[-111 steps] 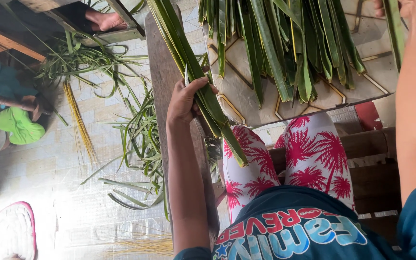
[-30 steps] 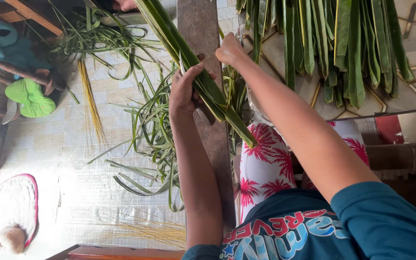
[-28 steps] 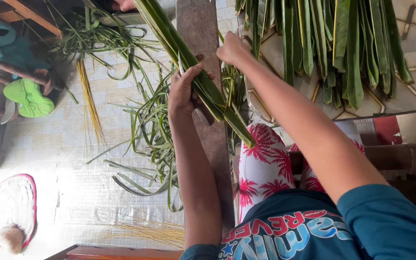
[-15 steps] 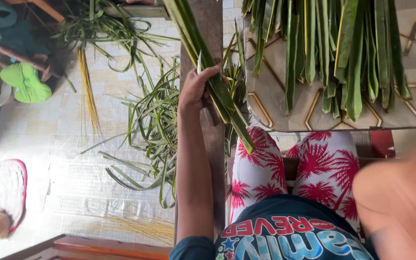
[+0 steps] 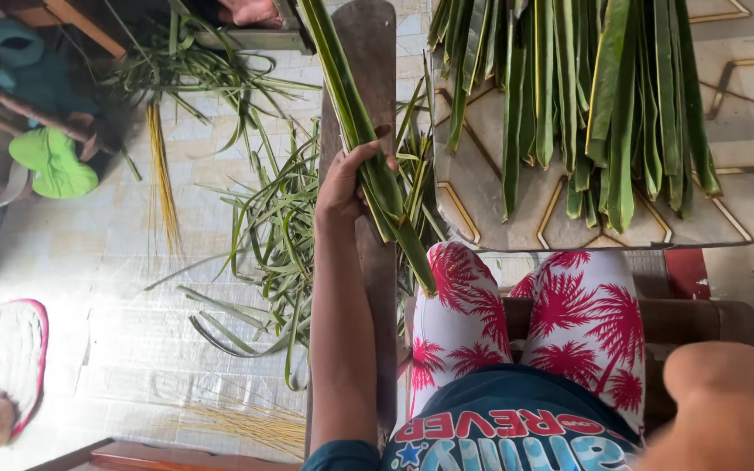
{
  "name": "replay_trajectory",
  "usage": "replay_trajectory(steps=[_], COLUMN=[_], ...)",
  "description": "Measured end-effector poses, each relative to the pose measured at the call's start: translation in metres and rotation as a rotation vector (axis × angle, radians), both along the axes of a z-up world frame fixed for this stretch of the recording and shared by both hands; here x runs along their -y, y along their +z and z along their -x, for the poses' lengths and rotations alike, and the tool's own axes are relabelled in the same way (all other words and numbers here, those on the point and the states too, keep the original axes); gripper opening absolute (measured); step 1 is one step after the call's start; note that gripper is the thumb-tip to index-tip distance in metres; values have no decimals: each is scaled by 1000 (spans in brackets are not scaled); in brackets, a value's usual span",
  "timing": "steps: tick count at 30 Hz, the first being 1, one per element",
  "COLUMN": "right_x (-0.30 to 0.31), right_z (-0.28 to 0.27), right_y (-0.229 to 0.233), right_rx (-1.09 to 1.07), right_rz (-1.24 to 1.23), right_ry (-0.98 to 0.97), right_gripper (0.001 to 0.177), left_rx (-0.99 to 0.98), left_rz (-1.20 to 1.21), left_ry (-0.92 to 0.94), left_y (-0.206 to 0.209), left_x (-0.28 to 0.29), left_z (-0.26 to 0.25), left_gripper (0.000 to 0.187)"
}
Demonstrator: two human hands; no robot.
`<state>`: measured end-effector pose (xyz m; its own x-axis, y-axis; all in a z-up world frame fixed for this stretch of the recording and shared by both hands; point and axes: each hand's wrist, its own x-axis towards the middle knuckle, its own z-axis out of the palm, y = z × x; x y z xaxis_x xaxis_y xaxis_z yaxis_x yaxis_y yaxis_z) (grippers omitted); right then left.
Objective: Stripping palm leaves and cleaning the midribs using a knife to prepare them for craft use
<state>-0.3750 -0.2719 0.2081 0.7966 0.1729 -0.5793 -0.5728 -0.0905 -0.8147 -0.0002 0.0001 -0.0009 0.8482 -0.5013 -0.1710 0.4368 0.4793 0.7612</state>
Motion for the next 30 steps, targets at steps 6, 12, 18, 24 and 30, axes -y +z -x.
replay_trajectory(steps=[6,12,18,24,30], right_x=[-23,171,208,168,175], right_z=[-127,-179,-221,-230,-239], right_y=[-46,-166,-206,-162,-161], right_rx=[1221,1049,265,-70,-68], right_rz=[1002,1255,1220,774,576], right_ry=[-6,-489,-606,-830,-904], right_gripper=[17,18,28,47,36], left_rx=[-66,-39,1,-58,-20], left_rz=[-6,0,-26,-55,-42], left_ry=[-121,-171,-140,-86,-123], left_y=[3,-4,-7,-13,-9], left_x=[-9,-16,-14,-11,-8], left_z=[-4,-9,-9,-10,-9], left_gripper=[29,55,59,34,53])
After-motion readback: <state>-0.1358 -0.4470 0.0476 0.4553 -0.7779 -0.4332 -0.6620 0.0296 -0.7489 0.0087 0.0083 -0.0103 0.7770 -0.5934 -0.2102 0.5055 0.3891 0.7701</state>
